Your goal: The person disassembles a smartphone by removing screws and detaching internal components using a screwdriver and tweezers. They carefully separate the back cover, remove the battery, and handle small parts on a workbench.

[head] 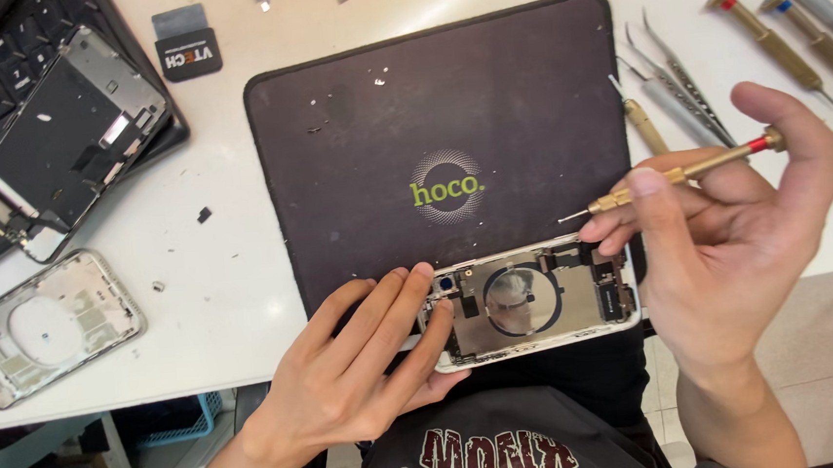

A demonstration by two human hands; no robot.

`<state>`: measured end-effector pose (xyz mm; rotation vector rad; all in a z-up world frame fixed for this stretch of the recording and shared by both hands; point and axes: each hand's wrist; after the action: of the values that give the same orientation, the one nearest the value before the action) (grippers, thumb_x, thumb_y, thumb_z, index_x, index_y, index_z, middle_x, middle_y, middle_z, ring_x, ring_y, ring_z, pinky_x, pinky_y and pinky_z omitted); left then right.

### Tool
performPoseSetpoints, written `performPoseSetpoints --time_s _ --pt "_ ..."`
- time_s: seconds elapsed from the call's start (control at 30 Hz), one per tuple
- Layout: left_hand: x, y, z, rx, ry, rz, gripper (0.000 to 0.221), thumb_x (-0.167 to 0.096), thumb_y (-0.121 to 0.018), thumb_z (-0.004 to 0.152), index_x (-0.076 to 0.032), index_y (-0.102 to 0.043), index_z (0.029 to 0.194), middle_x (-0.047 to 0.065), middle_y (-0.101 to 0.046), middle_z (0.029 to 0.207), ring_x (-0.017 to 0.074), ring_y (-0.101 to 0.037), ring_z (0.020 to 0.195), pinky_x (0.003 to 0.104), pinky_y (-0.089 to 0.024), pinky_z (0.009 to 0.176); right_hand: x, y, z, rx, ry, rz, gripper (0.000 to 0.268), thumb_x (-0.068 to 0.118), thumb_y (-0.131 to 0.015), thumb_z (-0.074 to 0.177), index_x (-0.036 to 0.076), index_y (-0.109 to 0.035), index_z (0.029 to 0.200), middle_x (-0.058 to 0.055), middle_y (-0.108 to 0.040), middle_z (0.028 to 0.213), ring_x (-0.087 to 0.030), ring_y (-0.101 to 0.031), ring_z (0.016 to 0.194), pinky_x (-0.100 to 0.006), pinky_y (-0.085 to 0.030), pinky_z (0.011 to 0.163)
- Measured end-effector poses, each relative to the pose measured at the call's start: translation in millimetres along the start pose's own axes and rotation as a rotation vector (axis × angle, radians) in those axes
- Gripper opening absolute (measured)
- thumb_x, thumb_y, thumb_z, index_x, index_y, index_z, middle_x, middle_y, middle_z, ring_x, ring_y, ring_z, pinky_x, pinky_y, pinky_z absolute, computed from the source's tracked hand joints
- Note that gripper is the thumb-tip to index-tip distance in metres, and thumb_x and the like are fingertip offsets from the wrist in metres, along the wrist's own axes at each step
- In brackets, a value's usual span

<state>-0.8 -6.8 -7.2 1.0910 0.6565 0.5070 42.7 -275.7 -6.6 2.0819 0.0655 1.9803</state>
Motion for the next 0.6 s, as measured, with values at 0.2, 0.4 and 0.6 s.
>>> performPoseSetpoints --time_s 0.2,0.4,0.6 --pt "1.8 -3.7 -3.3 -0.01 -0.003 -0.01 0.042 -0.045 -0.075 0.095 -0.007 -0.077 0.111 0.019 -0.071 0.124 0.028 -0.071 0.11 0.04 -0.057 0.09 -3.1 -2.5 -1.3 0.028 0.082 -0.026 0.051 -0.008 -0.056 0.114 0.0 -0.02 0.15 -0.021 -0.07 0.102 -0.022 -0.074 0.075 -0.026 -0.063 0.063" --pt "1.2 -6.9 -4.9 -0.018 -0.001 -0.023 0.043 -0.047 -0.075 0.093 -0.008 -0.078 0.11 0.019 -0.072 0.123 0.0279 -0.071 0.109 0.04 -0.058 0.089 -6.0 -2.1 0.3 0.023 0.06 0.011 0.056 -0.006 -0.054 0.11 0.001 -0.018 0.153 -0.02 -0.07 0.101 -0.021 -0.074 0.073 -0.026 -0.062 0.062" --pt "1.3 -7.8 -6.1 -0.024 0.001 -0.018 0.043 -0.048 -0.075 0.093 -0.008 -0.078 0.11 0.019 -0.072 0.123 0.0281 -0.071 0.11 0.04 -0.058 0.089 -7.9 -1.8 1.2 0.04 0.095 -0.014 0.056 -0.007 -0.052 0.111 0.002 -0.017 0.153 -0.021 -0.07 0.103 -0.021 -0.075 0.075 -0.026 -0.063 0.063"
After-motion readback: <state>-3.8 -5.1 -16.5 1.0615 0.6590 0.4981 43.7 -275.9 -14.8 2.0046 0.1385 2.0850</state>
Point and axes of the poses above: each hand's wrist, its own z-axis towards the middle knuckle, its own y-axis out of the back of the hand, x = y × z
